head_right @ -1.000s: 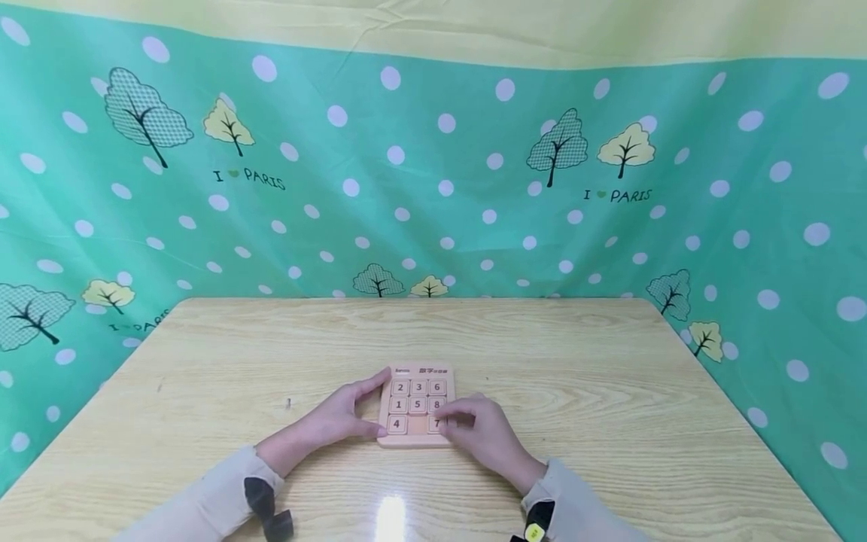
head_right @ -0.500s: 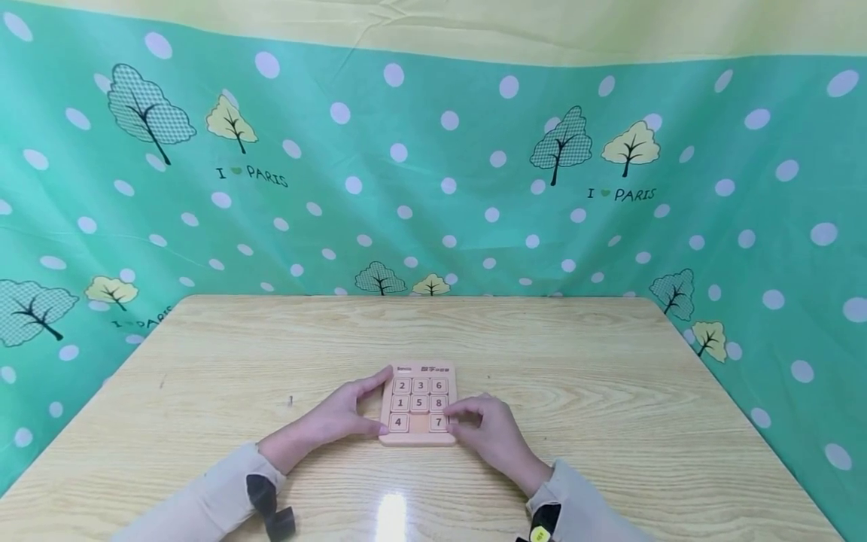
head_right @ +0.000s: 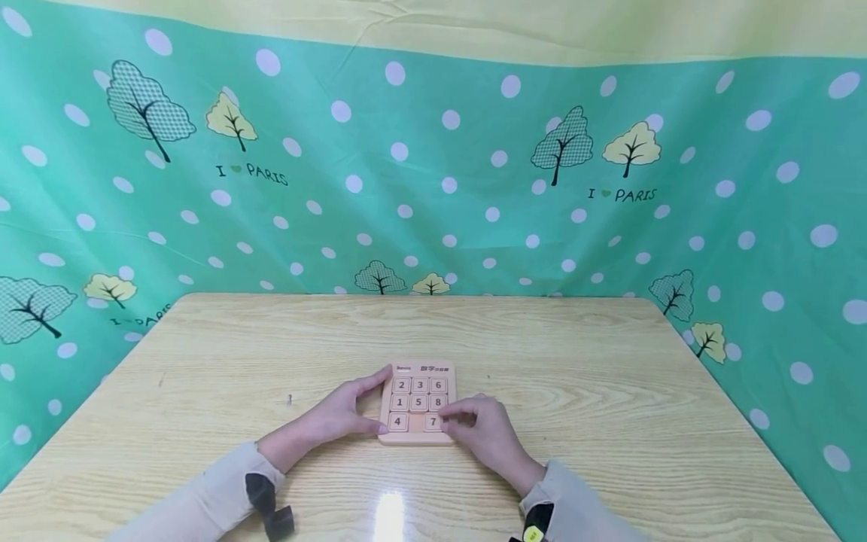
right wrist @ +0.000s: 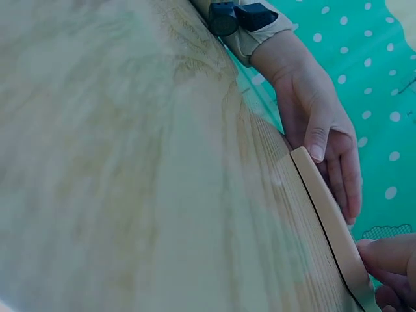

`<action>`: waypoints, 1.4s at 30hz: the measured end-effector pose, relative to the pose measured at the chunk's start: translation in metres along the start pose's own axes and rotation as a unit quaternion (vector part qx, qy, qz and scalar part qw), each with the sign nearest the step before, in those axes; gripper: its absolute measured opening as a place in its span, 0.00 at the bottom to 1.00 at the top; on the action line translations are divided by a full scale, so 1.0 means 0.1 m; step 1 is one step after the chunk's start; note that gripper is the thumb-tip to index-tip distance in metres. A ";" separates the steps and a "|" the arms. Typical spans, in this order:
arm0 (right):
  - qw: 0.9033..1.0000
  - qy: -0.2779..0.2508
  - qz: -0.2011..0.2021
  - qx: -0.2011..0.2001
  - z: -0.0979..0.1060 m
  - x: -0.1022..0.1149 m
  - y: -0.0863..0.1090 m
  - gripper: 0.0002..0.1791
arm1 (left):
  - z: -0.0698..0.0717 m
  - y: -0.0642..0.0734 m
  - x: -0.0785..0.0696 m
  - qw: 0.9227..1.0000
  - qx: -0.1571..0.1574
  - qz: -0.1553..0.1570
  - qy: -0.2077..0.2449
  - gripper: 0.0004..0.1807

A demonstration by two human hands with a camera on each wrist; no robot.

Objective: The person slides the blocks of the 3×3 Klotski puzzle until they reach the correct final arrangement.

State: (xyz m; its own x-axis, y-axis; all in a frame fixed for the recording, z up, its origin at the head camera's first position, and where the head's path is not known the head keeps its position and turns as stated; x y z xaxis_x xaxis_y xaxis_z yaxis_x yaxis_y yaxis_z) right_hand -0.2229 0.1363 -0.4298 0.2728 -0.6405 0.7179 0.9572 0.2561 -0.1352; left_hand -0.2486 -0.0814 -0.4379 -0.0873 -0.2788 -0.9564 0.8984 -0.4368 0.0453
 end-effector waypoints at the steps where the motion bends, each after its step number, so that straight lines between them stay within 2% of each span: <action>1: 1.000 -0.001 0.000 0.000 -0.01 0.01 0.00 0.11 | 0.00 0.00 0.00 1.000 0.000 -0.001 0.000 0.53; 16: 0.999 0.010 0.037 0.003 -0.13 0.11 -0.06 0.12 | 0.00 0.02 -0.03 1.000 0.001 -0.003 0.006 0.51; 24: 1.000 0.009 0.026 0.005 -0.15 0.12 -0.06 0.12 | -0.01 0.00 -0.01 1.000 0.004 -0.002 -0.001 0.51; 31: 1.000 0.004 0.018 0.012 -0.10 0.09 -0.07 0.12 | -0.02 0.00 0.00 1.000 0.006 -0.006 0.013 0.52; 42: 1.000 -0.023 -0.007 0.003 -0.02 -0.09 -0.18 0.11 | 0.00 0.01 0.01 1.000 0.005 -0.008 0.021 0.52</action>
State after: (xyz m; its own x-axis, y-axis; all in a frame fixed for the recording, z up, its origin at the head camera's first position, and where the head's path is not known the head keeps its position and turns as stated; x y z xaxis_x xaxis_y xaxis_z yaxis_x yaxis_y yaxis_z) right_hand -0.2427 0.1358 -0.4352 0.2550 -0.6093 0.7508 0.9601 0.2520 -0.1215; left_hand -0.2477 -0.0824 -0.4383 -0.0838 -0.2361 -0.9681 0.8928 -0.4492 0.0323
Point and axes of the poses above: each hand's wrist, its own y-axis away from the middle knuckle, its own z-axis out of the back of the hand, x = y × z, the point moved 6 cm from there along -y, towards the middle knuckle, and after that the axes turned 9 degrees about y, right-handed, at the moved point
